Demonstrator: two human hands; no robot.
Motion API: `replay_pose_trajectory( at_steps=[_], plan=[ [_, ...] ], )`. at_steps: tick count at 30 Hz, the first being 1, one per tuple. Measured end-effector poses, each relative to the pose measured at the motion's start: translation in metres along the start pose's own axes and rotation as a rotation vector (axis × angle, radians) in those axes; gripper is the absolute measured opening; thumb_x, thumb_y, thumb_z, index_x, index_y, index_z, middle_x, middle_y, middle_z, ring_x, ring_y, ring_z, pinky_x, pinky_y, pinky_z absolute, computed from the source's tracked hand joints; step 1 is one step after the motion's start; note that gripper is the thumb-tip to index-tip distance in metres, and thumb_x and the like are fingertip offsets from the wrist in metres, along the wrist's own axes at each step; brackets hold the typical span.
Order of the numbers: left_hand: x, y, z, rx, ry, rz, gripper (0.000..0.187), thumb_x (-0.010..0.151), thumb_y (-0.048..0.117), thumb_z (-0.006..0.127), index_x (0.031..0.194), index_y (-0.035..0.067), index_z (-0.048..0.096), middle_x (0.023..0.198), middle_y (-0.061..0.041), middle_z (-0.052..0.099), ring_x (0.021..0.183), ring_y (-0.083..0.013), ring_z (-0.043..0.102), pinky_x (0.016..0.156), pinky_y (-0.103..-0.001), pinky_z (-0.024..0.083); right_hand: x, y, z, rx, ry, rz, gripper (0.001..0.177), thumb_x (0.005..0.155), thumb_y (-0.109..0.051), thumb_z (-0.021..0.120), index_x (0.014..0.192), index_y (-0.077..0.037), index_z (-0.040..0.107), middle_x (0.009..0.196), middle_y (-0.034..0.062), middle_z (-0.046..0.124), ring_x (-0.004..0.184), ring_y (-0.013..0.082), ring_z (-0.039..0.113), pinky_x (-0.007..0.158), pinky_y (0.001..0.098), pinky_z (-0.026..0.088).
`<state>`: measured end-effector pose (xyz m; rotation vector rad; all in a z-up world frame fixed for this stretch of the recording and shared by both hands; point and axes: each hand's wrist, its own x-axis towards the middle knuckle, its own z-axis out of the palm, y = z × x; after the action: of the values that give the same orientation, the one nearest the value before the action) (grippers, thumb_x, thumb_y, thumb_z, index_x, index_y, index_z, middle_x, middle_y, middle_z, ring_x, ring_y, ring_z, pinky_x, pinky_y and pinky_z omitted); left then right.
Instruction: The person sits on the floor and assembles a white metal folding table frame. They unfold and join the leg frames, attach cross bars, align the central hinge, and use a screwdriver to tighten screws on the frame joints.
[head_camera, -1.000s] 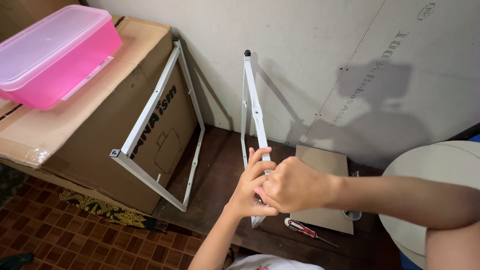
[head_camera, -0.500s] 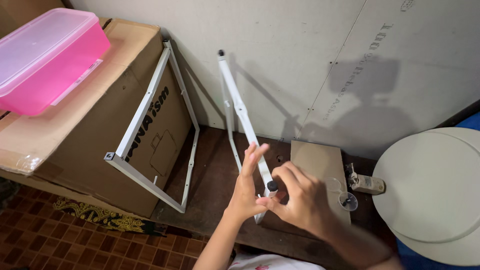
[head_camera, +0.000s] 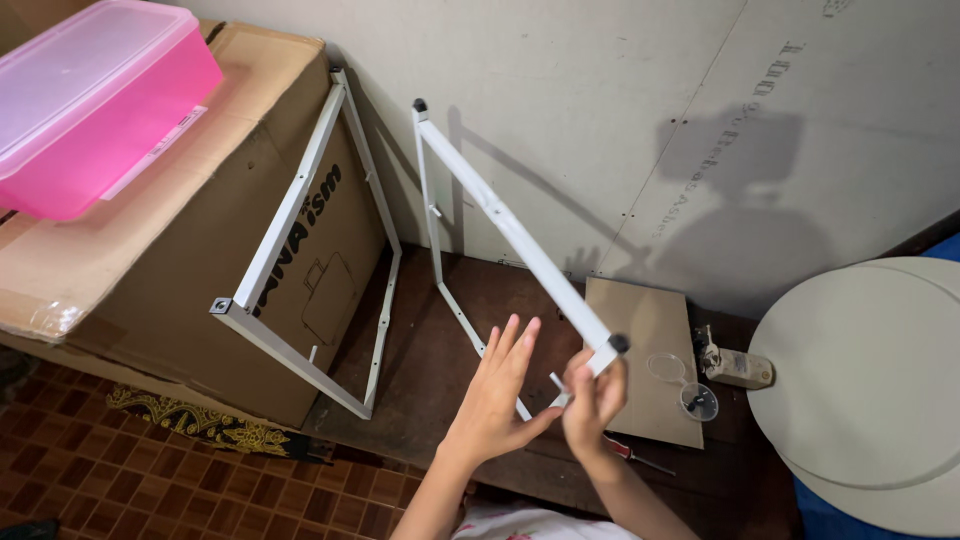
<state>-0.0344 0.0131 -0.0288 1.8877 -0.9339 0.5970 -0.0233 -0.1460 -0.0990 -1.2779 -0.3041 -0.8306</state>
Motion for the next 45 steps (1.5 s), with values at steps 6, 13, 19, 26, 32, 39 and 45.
replay_pose_trajectory(
  at_steps=[6,13,19,26,32,39,45],
  plan=[
    [-0.072,-0.017,-0.007,0.078,-0.07,-0.273,0.09,0.082,0.013,0.081,0.158,0.004,0.033,0.159,-0.015,0.045,0.153,-0.041,0.032,0.124,-0.058,0.022,0.058,0.037,-0.012,0.141,0.14,0.069,0.04,0.107,-0.043,0.061,0.115,-0.006,0.049,0.071,-0.0035,0.042,0.055,0.0038,0.036,0.046,0.0211,0.027],
    [-0.191,-0.058,-0.002,0.306,-0.122,-0.713,0.076,0.088,0.02,0.071,0.155,0.013,0.034,0.162,-0.009,0.035,0.153,-0.0309,0.022,0.123,-0.055,0.017,0.133,0.098,-0.024,0.156,0.098,0.073,0.048,0.108,-0.043,0.062,0.133,-0.002,0.054,0.073,-0.0033,0.042,0.058,0.0043,0.037,0.046,0.0214,0.028],
    [-0.23,-0.091,-0.023,0.475,0.215,-0.946,0.071,0.088,0.023,0.067,0.152,0.015,0.037,0.166,-0.009,0.024,0.154,-0.0347,0.019,0.122,-0.058,0.02,0.186,0.134,-0.028,0.081,0.039,0.067,0.048,0.108,-0.046,0.06,0.127,-0.003,0.056,0.067,-0.0031,0.041,0.054,0.0035,0.035,0.045,0.0211,0.025],
    [-0.197,-0.101,-0.053,0.413,0.587,-0.867,0.077,0.088,0.017,0.069,0.155,0.006,0.034,0.165,-0.023,0.023,0.153,-0.0408,0.024,0.121,-0.057,0.025,0.241,0.165,-0.047,0.085,-0.014,0.066,0.045,0.109,-0.051,0.056,0.11,-0.006,0.052,0.062,-0.0001,0.039,0.047,0.0067,0.031,0.042,0.024,0.024],
    [-0.173,-0.109,-0.056,0.366,0.699,-0.77,0.088,0.089,0.013,0.069,0.16,-0.001,0.017,0.166,-0.027,0.016,0.154,-0.0415,0.022,0.123,-0.054,0.025,0.277,0.199,-0.071,0.121,-0.109,0.11,0.046,0.111,-0.053,0.048,0.103,-0.008,0.048,0.063,0.003,0.04,0.045,0.0097,0.031,0.042,0.0264,0.027],
    [-0.166,-0.111,-0.058,0.313,0.778,-0.83,0.09,0.092,0.015,0.066,0.164,0.003,0.014,0.167,-0.024,0.02,0.155,-0.0372,0.027,0.125,-0.053,0.027,0.297,0.233,-0.081,0.051,-0.078,0.148,0.047,0.114,-0.048,0.046,0.099,-0.004,0.053,0.069,0.005,0.047,0.055,0.0153,0.047,0.052,0.0319,0.043],
    [-0.144,-0.111,-0.085,0.16,0.939,-0.713,0.09,0.099,0.042,0.062,0.164,0.006,0.011,0.172,-0.022,0.016,0.154,-0.0389,0.032,0.124,-0.052,0.033,0.27,0.23,-0.086,-0.084,-0.046,0.101,0.028,0.111,-0.025,0.056,0.121,0.001,0.059,0.086,0.0067,0.06,0.078,0.0161,0.061,0.07,0.0323,0.056]
  ],
)
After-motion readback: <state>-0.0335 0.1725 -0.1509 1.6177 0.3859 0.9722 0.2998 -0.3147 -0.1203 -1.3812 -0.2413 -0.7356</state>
